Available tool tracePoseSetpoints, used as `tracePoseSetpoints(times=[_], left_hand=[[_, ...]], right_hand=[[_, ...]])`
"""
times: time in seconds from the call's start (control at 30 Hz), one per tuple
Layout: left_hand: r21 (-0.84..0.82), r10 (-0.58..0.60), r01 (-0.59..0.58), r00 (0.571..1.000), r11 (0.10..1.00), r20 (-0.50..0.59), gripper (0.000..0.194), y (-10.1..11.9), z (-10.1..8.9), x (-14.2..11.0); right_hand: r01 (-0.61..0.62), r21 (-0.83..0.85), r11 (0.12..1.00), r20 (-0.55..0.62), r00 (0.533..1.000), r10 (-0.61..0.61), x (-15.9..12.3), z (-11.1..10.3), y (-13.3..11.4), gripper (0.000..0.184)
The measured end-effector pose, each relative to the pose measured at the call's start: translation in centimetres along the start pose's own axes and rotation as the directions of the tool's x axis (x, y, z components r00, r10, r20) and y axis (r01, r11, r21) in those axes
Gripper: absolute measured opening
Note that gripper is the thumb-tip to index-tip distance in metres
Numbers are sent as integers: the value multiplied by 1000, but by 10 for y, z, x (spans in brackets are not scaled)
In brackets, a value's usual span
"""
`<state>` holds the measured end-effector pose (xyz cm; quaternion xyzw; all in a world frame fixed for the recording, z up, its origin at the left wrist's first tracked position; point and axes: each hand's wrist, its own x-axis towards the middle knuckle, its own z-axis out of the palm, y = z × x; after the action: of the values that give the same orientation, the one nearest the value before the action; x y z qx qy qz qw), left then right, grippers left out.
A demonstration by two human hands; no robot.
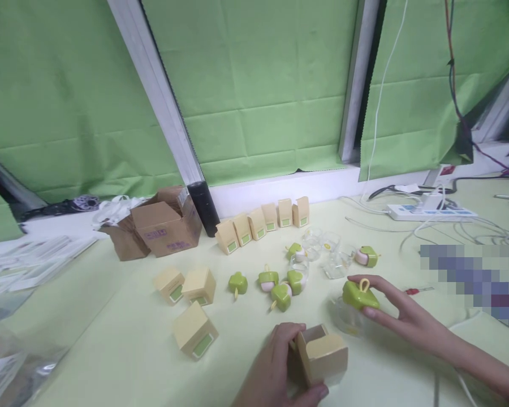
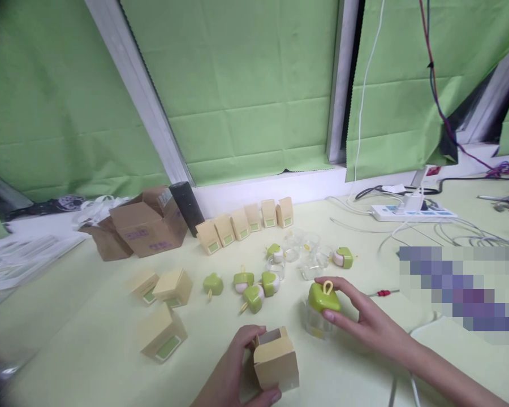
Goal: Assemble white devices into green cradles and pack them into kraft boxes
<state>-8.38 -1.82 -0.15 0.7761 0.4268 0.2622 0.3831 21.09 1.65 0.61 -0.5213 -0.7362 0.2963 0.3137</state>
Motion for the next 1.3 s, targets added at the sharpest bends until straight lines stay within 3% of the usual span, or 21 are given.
tracePoseSetpoints(times=[0.23,0.43,0.67,0.77,0.87,0.93,1.0,1.17,1.3], left_hand=[[0,16,-16,1000,1000,-18,66,0,0,-1],[-6,-6,6,1000,1000,7,67,-1,0,-1],[-39,8,-8,1000,999,4,66,-1,1,-1],[-85,-33,33,999,996,-2,64,0,1,-3],[-115,-69,68,998,991,-7,63,0,1,-3],[-123,-94,88,995,989,-41,65,1,1,-2],[-130,-109,96,989,987,-99,64,2,0,-1],[-83,-93,80,983,993,-159,64,4,-3,-3],[-22,-37,34,985,999,-169,71,-3,1,-6]], right_hand=[[58,-51,997,39,998,-56,-3,12,-2,42],[126,-79,989,119,986,-116,-2,11,-12,37],[141,-213,967,189,977,-101,-1,-1,-16,41],[93,-96,991,143,987,-79,8,1,-24,46],[28,182,983,49,998,-38,20,11,-45,55],[13,373,928,120,991,-62,25,17,-65,54],[16,434,901,235,963,-131,28,19,-83,52],[76,218,973,371,916,-155,27,10,-98,45],[66,233,970,420,893,-161,26,13,-91,32]])
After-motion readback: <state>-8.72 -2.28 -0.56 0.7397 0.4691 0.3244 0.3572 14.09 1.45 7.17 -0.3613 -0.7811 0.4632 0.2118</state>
